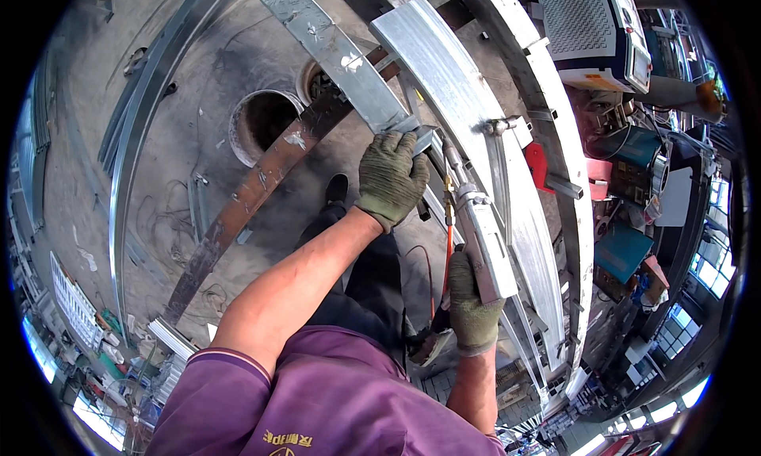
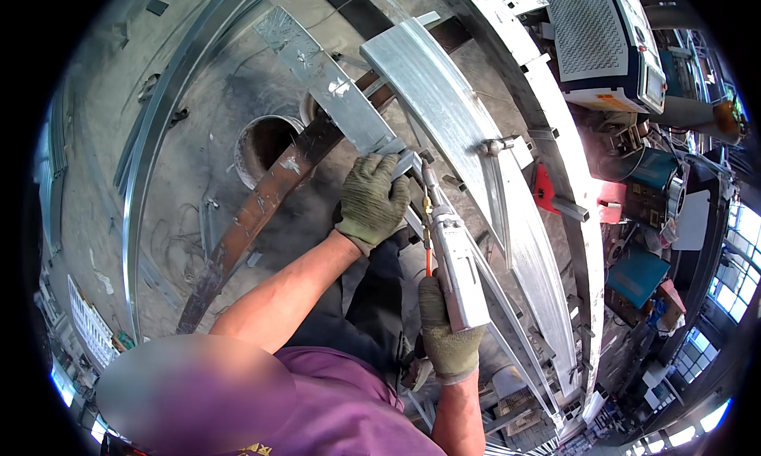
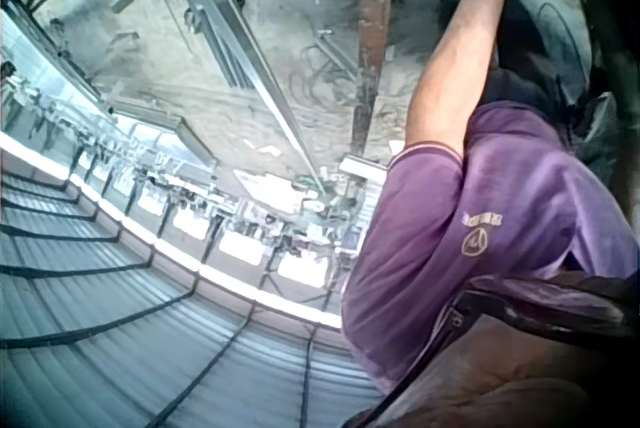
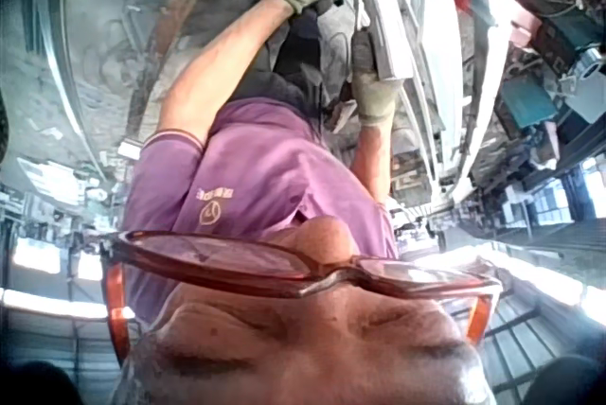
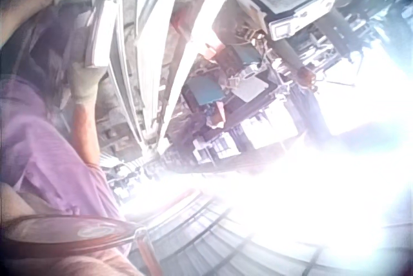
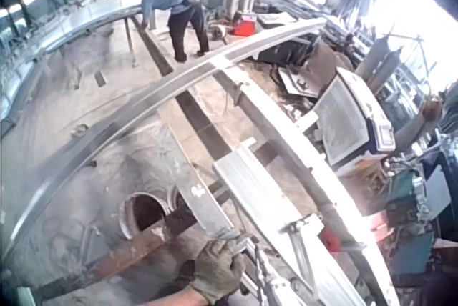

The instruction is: The person welds metal frame components using a handheld welding torch. They position metal bars, apply welds at joints, and reposition pieces to continue welding along the frame structure.

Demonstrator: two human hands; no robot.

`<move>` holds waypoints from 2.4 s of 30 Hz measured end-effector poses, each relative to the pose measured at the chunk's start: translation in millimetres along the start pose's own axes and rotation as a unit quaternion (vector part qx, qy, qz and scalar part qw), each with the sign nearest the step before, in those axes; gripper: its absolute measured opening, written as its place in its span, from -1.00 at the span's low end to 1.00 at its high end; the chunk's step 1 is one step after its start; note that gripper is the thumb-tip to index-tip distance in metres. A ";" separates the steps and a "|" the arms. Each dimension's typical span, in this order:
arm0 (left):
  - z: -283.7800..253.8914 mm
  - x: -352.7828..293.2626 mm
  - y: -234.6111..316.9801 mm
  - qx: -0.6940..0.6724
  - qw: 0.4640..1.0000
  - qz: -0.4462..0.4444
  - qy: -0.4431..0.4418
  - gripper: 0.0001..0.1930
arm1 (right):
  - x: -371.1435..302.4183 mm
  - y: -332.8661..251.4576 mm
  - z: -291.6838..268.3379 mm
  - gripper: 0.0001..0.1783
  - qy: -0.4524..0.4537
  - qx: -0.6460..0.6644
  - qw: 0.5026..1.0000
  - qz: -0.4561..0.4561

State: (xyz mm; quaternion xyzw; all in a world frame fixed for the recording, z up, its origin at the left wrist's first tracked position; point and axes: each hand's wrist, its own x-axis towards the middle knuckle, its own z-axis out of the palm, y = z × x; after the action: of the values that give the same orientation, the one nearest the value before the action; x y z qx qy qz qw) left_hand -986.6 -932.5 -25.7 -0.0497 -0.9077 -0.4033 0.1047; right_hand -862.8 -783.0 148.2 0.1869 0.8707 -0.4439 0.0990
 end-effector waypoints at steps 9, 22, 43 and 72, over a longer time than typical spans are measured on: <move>1.6 0.3 -7.6 -0.021 1.000 0.007 -0.010 -0.58 | 3.7 -9.3 19.2 -0.71 0.012 -0.042 0.999 -0.008; -3.5 0.4 -3.6 -0.024 0.999 -0.007 -0.028 -0.57 | 9.4 -15.9 27.5 -0.70 0.029 -0.027 0.999 -0.025; -3.7 2.4 -4.2 -0.043 0.998 -0.002 -0.035 -0.58 | 11.5 -11.2 34.1 -0.73 0.064 -0.043 0.993 -0.093; -2.3 4.6 -3.9 -0.038 0.999 0.027 0.009 -0.59 | 6.8 -12.1 32.5 -0.79 0.058 -0.061 0.993 -0.087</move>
State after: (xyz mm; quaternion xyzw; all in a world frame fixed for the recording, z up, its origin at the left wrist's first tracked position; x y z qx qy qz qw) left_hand -991.5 -936.8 -26.0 -0.0749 -0.8890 -0.4351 0.1216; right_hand -873.8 -814.3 135.7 0.1295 0.9135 -0.3850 0.0212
